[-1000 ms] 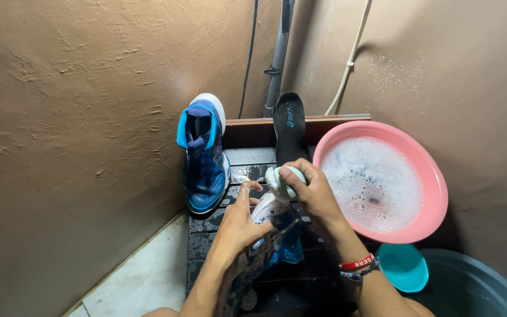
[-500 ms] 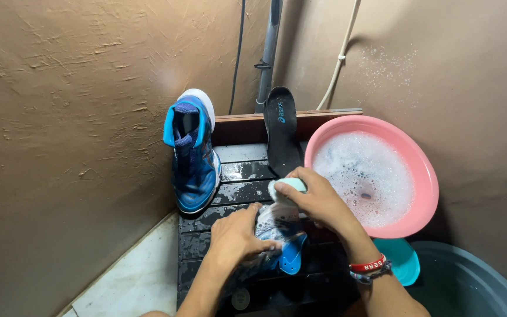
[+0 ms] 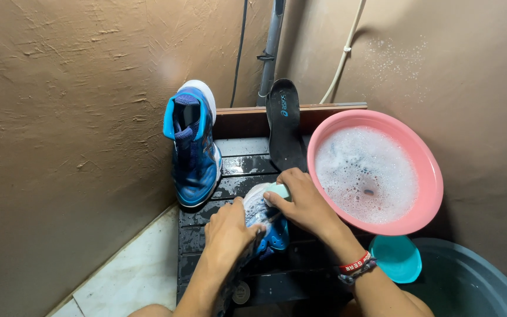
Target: The person scrubs a blue and white sneaker with a light blue brush, repeatedly dipping the brush into a pink basin of soapy water. The person scrubs the shoe's upper, sides, and sole while holding it on a black slatted surface.
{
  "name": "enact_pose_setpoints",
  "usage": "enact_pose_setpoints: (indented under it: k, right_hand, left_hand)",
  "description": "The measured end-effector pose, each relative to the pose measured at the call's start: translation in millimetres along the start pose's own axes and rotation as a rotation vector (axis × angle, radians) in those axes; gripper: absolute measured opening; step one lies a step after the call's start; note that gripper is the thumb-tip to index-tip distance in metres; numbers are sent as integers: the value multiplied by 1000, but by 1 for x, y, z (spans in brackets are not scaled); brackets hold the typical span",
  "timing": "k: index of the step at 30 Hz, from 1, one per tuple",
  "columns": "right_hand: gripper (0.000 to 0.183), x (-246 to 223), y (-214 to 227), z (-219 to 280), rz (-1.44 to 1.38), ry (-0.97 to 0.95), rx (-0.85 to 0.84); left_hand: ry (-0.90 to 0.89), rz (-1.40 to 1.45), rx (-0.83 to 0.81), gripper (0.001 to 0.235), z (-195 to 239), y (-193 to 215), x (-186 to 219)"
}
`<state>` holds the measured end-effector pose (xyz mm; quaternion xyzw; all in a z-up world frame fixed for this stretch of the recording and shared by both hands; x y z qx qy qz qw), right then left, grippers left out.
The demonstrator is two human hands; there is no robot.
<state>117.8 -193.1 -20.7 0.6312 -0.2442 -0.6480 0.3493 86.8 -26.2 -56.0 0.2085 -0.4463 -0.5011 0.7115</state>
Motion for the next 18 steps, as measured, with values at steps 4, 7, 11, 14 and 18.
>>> enact_pose_setpoints:
  k: [4,7,11,14,18]
  right_hand:
    - [31,-33,-7,6,28,183,0]
    - [27,-51,-26,9,-167,317,-272]
    - [34,-6,-12,-18,-10,75,49]
    - [34,-9,-9,-20,-4,39,128]
    - [32,-64,-15,1,-237,383,-108]
  left_hand:
    - [31,0,-24,55,5,0,-1]
    - [42,21,-24,40,5,-3,-6]
    - [68,64,31,52,5,-6,-11]
    - [85,98,56,51,4,-8,-12]
    - [75,91,65,41,4,-12,-12]
Point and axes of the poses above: each hand's wrist, its own z-axis away from the middle knuckle, its own y-axis out of the back of the hand, x = y × z, the point moved 10 cm from there along -z, towards the middle knuckle, and after that the axes turned 3 degrees about -y, right-handed, at the moved point
